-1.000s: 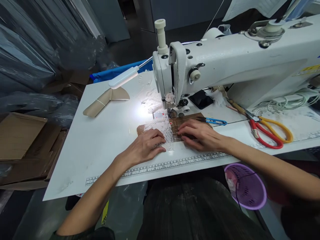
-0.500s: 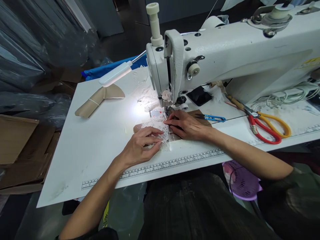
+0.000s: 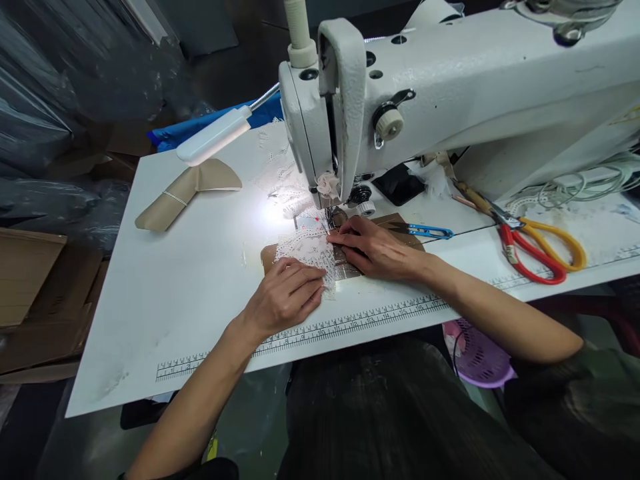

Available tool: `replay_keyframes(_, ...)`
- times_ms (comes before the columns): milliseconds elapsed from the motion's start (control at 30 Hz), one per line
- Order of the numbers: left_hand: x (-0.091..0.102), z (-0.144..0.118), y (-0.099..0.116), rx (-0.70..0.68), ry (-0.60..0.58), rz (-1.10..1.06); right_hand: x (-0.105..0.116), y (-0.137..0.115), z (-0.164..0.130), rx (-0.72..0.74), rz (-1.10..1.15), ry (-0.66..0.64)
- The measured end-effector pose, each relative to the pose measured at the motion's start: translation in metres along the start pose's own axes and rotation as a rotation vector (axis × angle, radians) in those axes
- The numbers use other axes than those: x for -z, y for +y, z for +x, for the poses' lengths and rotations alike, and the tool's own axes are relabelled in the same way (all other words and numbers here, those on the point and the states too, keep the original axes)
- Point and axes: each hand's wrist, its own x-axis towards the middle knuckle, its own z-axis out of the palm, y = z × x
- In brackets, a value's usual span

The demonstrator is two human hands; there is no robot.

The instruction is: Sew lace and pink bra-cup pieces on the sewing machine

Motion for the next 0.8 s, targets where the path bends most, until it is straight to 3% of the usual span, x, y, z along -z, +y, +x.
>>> replay_keyframes(167, -0.001, 0.0, 0.001, 0.005, 0.004, -0.01, 0.005, -0.002, -0.006, -0.077, 0.03, 0.012)
replay_keyframes(467, -0.003, 0.0, 0.0, 0.004, 0.02, 0.011, 0.011, -0.01, -0.006, 0.081, -0.096, -0.111)
replay_keyframes(800, -0.004, 0.0, 0.002, 0.014, 0.061, 0.006, 0.005, -0.006, -0.007, 0.109, -0.102, -0.045)
